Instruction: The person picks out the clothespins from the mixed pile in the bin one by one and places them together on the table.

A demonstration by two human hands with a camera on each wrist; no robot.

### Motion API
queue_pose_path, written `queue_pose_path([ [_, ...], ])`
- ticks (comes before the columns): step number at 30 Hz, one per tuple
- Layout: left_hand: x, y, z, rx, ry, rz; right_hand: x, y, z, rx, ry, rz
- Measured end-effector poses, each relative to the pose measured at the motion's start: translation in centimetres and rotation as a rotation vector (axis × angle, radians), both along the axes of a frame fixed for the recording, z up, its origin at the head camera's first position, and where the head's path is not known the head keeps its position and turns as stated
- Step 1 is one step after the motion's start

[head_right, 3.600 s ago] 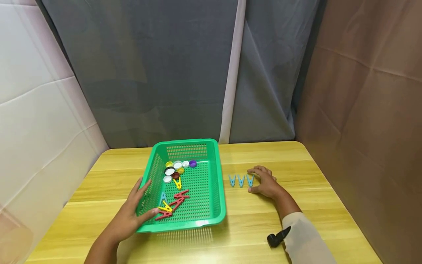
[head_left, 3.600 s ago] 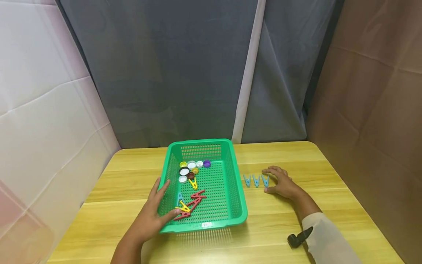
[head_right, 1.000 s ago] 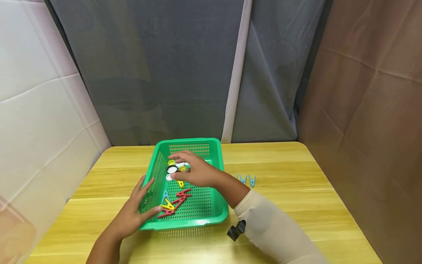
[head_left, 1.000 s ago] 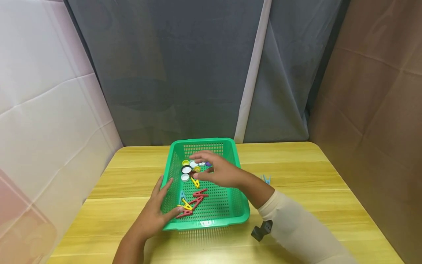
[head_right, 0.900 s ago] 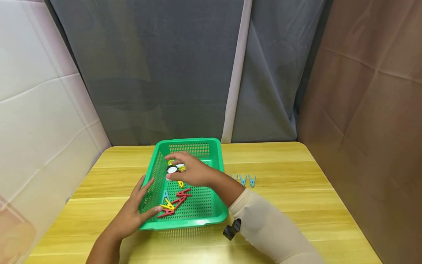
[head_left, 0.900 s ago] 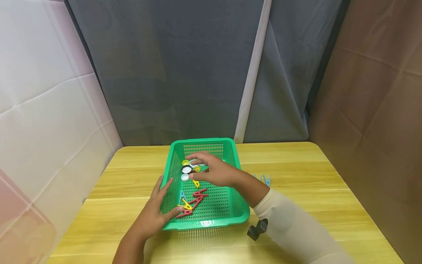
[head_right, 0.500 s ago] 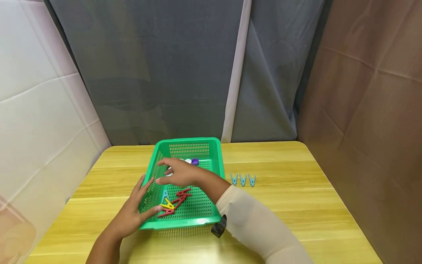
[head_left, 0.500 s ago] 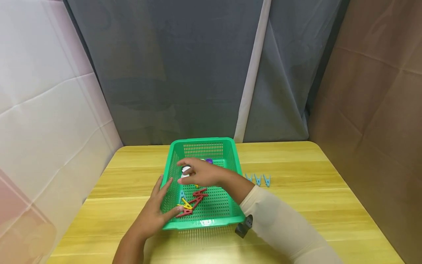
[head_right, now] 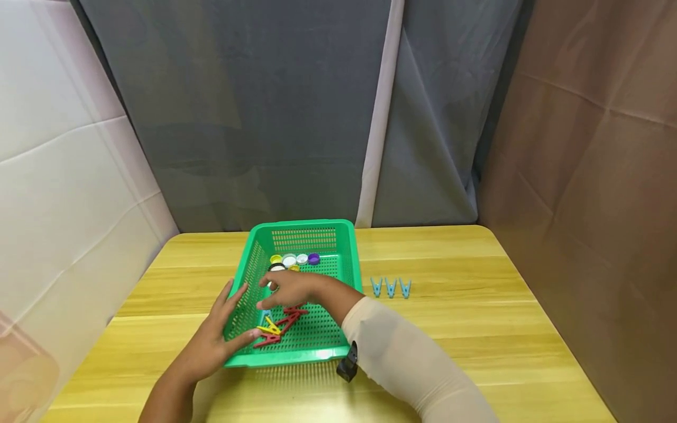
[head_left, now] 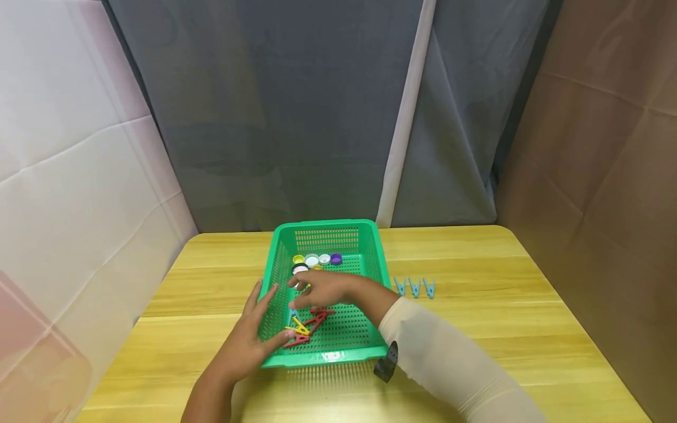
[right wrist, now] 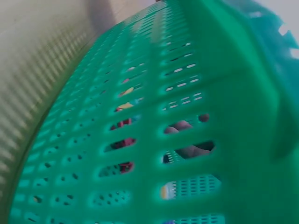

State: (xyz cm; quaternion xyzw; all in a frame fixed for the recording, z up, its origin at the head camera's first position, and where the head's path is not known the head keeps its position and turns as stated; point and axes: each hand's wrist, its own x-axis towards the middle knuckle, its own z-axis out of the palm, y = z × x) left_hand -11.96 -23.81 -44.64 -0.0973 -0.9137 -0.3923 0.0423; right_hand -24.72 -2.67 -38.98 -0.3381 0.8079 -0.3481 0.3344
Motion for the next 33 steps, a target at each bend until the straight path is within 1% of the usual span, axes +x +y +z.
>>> queue_pose_path([
  [3,0.0,0.0,0.0,0.003,0.000,0.000,0.0,-0.2,-0.5,0.044,-0.015,0.018],
  [8,0.0,-0.1,-0.2,0.012,0.011,0.006,0.0,-0.7,-1.4,0.088,-0.003,0.072],
  [10,0.0,-0.1,-0.2,0.013,0.014,0.004,0.0,-0.7,-1.6,0.077,-0.031,0.074],
  [15,0.0,0.0,-0.1,0.013,0.012,-0.004,0.2,-0.7,-1.9,0.028,-0.160,0.046],
  [17,0.0,0.0,-0.1,0.008,0.011,-0.004,0.2,-0.7,-1.9,0.028,-0.185,0.047],
  [22,-0.1,0.0,0.0,0.008,0.007,-0.006,0.1,-0.7,-1.9,0.030,-0.176,0.053],
  [29,-0.2,-0.1,-0.2,0.005,0.018,-0.011,0.1,-0.8,-2.1,0.018,-0.224,0.045],
  [33,-0.1,-0.1,-0.1,-0.002,0.022,-0.007,0.3,-0.9,-2.2,0.025,-0.229,0.045],
])
